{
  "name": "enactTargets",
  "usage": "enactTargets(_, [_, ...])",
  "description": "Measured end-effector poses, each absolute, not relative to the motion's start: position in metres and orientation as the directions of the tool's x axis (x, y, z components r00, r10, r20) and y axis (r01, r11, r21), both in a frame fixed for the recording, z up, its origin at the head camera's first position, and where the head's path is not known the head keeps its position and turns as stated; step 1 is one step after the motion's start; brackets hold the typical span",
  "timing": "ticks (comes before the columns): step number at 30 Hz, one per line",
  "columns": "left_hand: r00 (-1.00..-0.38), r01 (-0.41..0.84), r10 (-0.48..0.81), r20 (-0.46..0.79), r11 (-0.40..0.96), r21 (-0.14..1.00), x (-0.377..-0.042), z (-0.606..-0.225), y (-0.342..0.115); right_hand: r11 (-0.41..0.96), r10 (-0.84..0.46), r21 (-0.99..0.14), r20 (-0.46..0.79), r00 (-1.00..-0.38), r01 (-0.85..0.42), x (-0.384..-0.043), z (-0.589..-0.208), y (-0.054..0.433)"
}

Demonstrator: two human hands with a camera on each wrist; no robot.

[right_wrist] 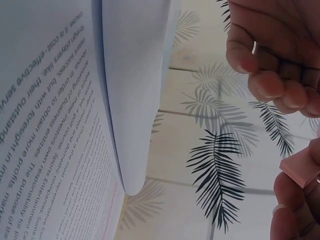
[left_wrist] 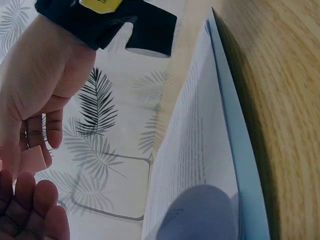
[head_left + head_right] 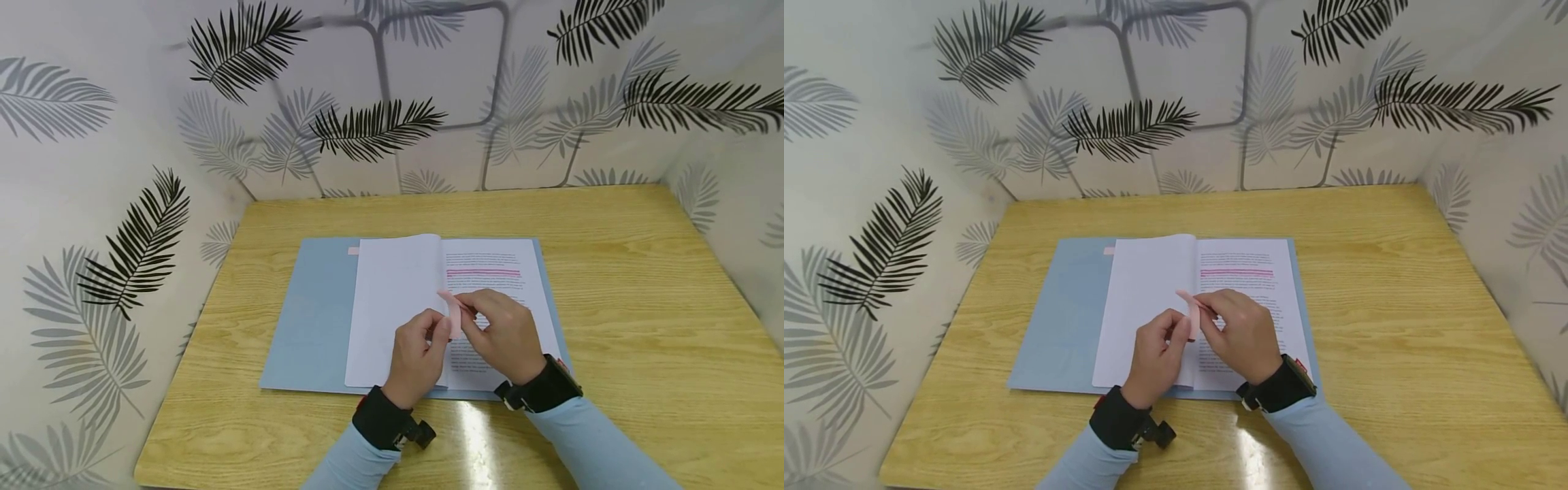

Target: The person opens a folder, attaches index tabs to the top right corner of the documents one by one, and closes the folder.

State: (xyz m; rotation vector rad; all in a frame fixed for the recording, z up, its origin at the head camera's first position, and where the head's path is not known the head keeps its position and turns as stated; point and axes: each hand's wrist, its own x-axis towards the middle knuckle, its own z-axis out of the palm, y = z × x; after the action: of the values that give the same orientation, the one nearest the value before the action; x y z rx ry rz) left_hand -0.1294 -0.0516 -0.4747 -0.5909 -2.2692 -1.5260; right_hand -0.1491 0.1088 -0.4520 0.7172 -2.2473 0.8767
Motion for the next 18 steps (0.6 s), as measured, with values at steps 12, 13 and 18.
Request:
enactTargets(12, [-0.858,0.514,0.185,0.480,0.281,0.810,-0.1278,-0.4730,-0.0534,0.666,-0.231,-0.393,0.700,-0.676,-0.635,-0.1520,-0.4530,0.1120])
enactTargets(13, [-0.858,0.514,0.186,0.479,0.277,0.812,-0.1274,-0.4726,-0.0536,0.667,-0.224,-0.398,0.699,-0.679,-0.630,-0.1523,-0.4528,0.1122])
enactTargets(18, [-0.856,0.517,0.186,0.483,0.255,0.817,-0.1255,-0.4705,-0.0537,0.677,-0.196,-0.413,0.696,-0.691,-0.609,-0.1539,-0.4525,0.1142])
